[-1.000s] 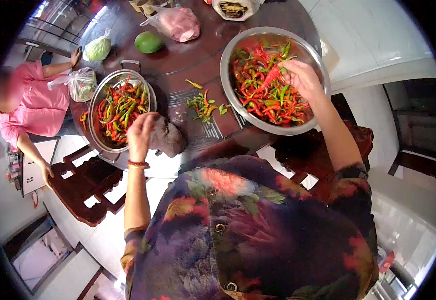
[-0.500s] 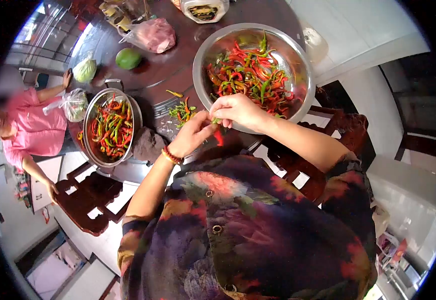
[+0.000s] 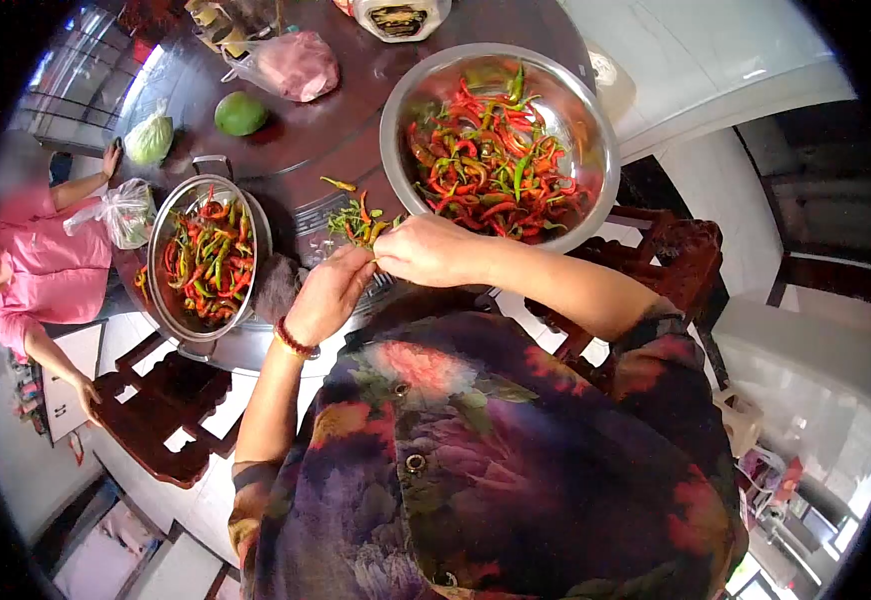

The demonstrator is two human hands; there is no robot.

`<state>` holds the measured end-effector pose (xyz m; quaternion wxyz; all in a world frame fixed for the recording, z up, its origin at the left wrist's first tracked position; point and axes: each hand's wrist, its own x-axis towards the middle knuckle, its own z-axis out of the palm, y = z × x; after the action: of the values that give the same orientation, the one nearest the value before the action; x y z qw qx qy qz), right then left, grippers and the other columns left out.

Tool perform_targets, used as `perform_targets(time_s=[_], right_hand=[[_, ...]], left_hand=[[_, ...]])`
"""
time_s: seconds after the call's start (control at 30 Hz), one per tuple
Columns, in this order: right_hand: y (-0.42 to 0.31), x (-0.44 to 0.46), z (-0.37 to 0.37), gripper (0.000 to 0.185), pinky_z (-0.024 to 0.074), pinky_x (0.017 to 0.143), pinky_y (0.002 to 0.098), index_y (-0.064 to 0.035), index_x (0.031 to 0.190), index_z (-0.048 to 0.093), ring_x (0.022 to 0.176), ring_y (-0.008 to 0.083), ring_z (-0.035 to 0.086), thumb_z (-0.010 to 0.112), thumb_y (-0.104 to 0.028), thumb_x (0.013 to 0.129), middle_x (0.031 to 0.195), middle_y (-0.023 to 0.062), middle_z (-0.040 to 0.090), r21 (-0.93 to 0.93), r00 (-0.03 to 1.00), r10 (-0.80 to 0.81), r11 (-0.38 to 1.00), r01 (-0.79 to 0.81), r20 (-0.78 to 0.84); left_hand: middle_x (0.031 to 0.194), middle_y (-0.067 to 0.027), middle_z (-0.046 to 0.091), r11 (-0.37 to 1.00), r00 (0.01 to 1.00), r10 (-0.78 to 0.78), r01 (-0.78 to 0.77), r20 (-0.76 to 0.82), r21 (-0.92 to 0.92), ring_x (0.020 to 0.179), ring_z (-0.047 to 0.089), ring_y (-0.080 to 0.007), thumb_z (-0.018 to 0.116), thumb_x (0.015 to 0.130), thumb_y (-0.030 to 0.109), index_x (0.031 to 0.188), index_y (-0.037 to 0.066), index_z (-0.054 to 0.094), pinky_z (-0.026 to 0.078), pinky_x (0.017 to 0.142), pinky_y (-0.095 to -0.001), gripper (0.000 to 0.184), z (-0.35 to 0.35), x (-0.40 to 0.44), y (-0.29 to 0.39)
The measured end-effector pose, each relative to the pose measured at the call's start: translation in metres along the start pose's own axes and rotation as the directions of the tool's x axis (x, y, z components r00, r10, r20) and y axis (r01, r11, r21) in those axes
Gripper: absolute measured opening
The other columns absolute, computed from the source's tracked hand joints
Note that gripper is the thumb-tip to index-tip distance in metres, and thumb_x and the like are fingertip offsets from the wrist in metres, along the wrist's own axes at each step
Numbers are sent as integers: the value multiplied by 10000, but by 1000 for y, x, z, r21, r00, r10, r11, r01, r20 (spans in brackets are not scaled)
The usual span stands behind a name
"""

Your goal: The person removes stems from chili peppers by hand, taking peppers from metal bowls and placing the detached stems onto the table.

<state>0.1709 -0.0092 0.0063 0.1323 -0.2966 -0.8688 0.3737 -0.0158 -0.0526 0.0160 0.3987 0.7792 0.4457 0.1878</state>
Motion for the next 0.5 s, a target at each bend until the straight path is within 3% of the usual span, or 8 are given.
perform_targets(time_s=[0.13, 0.17, 0.23, 0.27, 0.3, 0.37, 0.4, 0.5], right_hand=[[-22, 9, 3, 235, 467, 600, 452, -14, 666, 570, 640, 379, 580, 468, -186, 788, 676, 201, 589, -243, 983, 74, 969, -31, 167], [-21, 10, 4, 230, 467, 603, 448, -16, 678, 579, 647, 377, 583, 467, -185, 787, 681, 199, 592, -188, 983, 18, 982, 16, 181], [-18, 10, 7, 223, 467, 608, 441, -22, 703, 597, 660, 372, 587, 465, -182, 786, 692, 194, 596, -75, 976, -89, 992, 106, 199], [-18, 11, 7, 215, 458, 591, 411, -19, 699, 582, 632, 330, 577, 476, -181, 792, 668, 170, 583, 103, 973, -167, 983, 152, 158], [-18, 12, 7, 210, 448, 574, 381, -16, 696, 568, 603, 288, 566, 487, -179, 799, 644, 146, 569, 274, 966, -235, 941, 200, 104], [-18, 12, 8, 209, 429, 540, 321, -11, 689, 540, 545, 204, 545, 508, -177, 812, 596, 98, 542, 584, 941, -337, 759, 289, -28], [-19, 11, 9, 219, 410, 533, 265, -17, 726, 544, 549, 113, 489, 490, -188, 852, 600, 40, 510, 709, 964, -251, 696, 113, 93], [-24, 9, 12, 217, 407, 534, 246, -23, 777, 561, 558, 78, 478, 466, -189, 881, 610, 10, 509, 896, 975, -178, 442, -44, 136]], left_hand=[[748, -173, 527, 991, 998, -46, 42, 34, 126, 744, 527, -344, 470, 860, 99, 890, -6, 522, 422, 658, -379, 121, 1, -13, -6], [740, -162, 532, 986, 998, -46, 39, 41, 162, 733, 534, -330, 473, 864, 106, 890, -5, 527, 422, 653, -375, 126, 1, -16, -9], [713, -101, 537, 980, 972, -118, 146, 201, -132, 669, 520, -245, 472, 881, 142, 880, 3, 545, 412, 610, -332, 158, -15, -20, -1], [700, -71, 540, 940, 949, -132, 211, 286, -268, 636, 512, -203, 471, 889, 161, 875, 6, 554, 407, 588, -310, 175, -23, -23, 1], [694, 6, 520, 838, 916, -180, 334, 360, -432, 594, 426, -87, 462, 907, 220, 855, 16, 574, 358, 539, -231, 239, -27, -30, -1], [680, 25, 500, 727, 928, -132, 330, 350, -601, 587, 375, -49, 453, 911, 224, 828, 15, 576, 316, 523, -196, 257, -32, -34, 2], [662, 0, 497, 700, 946, -96, 286, 310, -654, 561, 380, -58, 463, 904, 249, 807, -3, 565, 322, 513, -208, 289, -30, -36, -2], [646, -14, 485, 471, 967, 2, 224, 255, -853, 532, 387, -63, 465, 898, 287, 780, -6, 555, 327, 498, -217, 328, -28, -41, -18]])
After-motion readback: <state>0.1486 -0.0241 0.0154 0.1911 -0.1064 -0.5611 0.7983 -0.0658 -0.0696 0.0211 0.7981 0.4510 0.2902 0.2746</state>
